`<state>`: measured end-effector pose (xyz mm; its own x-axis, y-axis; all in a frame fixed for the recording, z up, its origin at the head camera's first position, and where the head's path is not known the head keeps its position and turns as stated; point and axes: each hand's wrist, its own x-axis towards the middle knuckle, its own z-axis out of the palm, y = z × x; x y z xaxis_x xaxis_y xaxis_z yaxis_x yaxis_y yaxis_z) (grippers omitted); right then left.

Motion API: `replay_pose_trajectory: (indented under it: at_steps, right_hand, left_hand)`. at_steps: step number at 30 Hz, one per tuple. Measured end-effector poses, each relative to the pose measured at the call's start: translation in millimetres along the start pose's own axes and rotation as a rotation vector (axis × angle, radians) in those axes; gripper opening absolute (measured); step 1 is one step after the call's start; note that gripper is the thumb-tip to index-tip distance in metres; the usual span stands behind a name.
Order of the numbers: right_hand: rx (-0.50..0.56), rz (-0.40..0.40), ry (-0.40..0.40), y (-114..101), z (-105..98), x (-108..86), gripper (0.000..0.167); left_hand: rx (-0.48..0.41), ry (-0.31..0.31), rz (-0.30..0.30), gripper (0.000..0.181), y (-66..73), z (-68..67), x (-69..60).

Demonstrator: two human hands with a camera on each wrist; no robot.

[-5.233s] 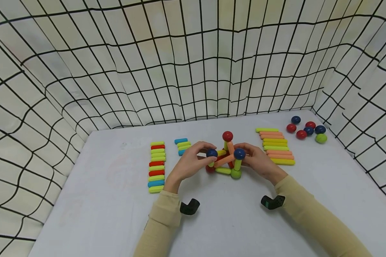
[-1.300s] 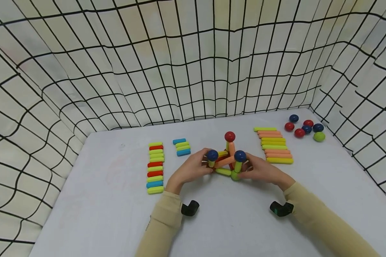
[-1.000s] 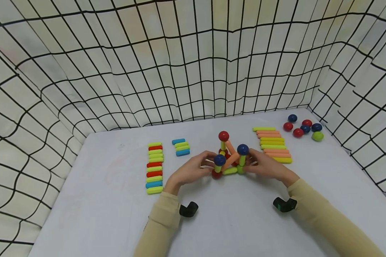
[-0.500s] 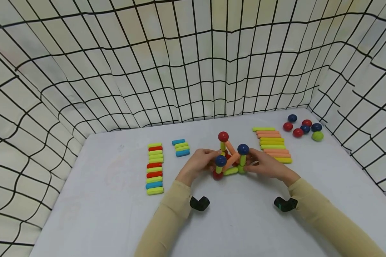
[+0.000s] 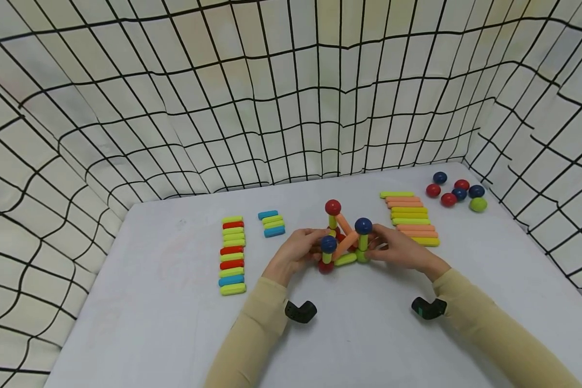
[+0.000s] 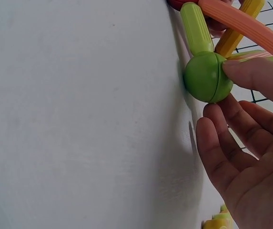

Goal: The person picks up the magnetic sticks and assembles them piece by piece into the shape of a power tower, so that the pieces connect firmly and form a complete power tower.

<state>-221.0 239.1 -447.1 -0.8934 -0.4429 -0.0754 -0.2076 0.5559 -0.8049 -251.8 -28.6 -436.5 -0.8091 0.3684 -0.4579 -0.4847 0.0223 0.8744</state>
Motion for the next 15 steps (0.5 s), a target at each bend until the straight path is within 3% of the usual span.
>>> replay_pose_trajectory:
  at_steps: [9,15]
  right_hand:
    - [0.003,-0.001,-0.008,-3.0,1.7,0.3,0.044]
    - [0.002,0.000,-0.012,-3.0,0.8,-0.5,0.044]
  left_hand:
    - [-0.001,-0.010,0.043,0.046,-1.1,-3.1,-2.6]
    - [0.104,0.021,0.052,0.043,0.6,-2.1,-4.0]
